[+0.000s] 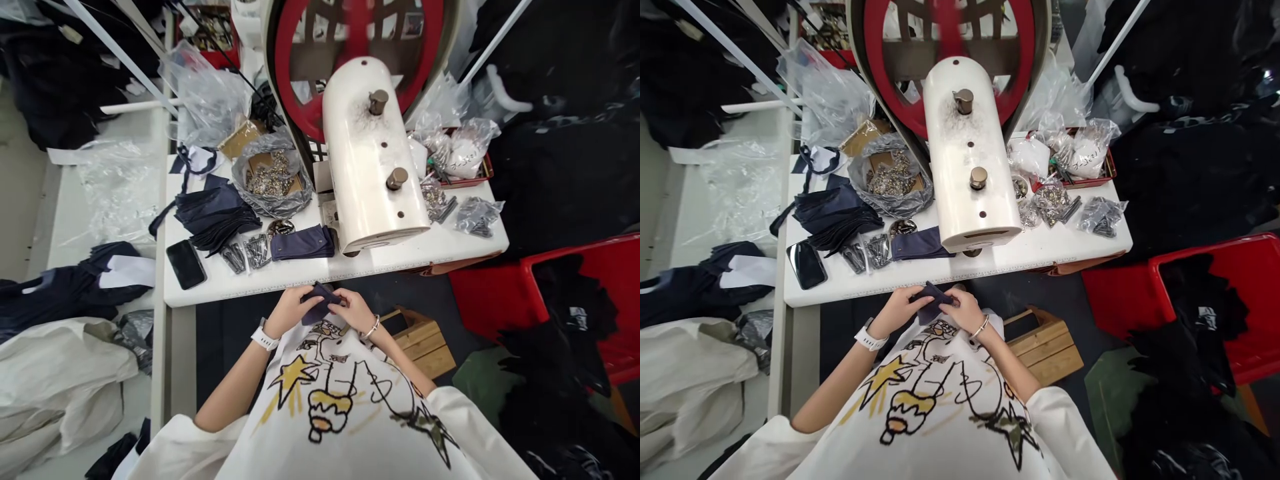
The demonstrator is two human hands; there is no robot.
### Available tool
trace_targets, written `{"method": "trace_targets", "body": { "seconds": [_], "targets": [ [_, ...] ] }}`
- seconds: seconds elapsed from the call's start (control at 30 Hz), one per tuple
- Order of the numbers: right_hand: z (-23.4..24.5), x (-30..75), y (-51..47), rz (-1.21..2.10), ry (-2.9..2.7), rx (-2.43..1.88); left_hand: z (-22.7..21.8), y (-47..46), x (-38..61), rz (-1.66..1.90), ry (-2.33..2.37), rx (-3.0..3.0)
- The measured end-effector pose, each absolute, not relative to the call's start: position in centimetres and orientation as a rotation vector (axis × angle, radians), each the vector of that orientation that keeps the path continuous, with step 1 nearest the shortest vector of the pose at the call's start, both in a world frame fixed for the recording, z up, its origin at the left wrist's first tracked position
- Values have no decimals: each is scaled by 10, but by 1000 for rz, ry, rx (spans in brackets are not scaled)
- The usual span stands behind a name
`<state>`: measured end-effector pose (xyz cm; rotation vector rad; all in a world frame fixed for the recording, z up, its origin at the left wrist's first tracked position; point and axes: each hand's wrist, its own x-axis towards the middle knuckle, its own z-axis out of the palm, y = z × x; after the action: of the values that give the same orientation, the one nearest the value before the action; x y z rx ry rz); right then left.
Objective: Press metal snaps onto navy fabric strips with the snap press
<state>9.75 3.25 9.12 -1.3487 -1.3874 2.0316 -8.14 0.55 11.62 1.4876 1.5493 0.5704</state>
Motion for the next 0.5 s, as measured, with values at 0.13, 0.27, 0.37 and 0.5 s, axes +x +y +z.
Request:
{"method": "trace_targets", "body": {
  "seconds": [0.13,0.27,0.37,0.5],
  "targets": [
    [91,109,30,2023,-1305,-1379,111,6,-68,648,1524,1500],
    [91,126,23,2019,-1168,-1365,93,-4,-63,797,1469,1144],
    [91,139,19,2084,-1059,-1292,73,-20,-60,839,1454,628],
    [93,153,16,2215,-984,-1176,60,-46,-33,813,1260,411]
  ]
}}
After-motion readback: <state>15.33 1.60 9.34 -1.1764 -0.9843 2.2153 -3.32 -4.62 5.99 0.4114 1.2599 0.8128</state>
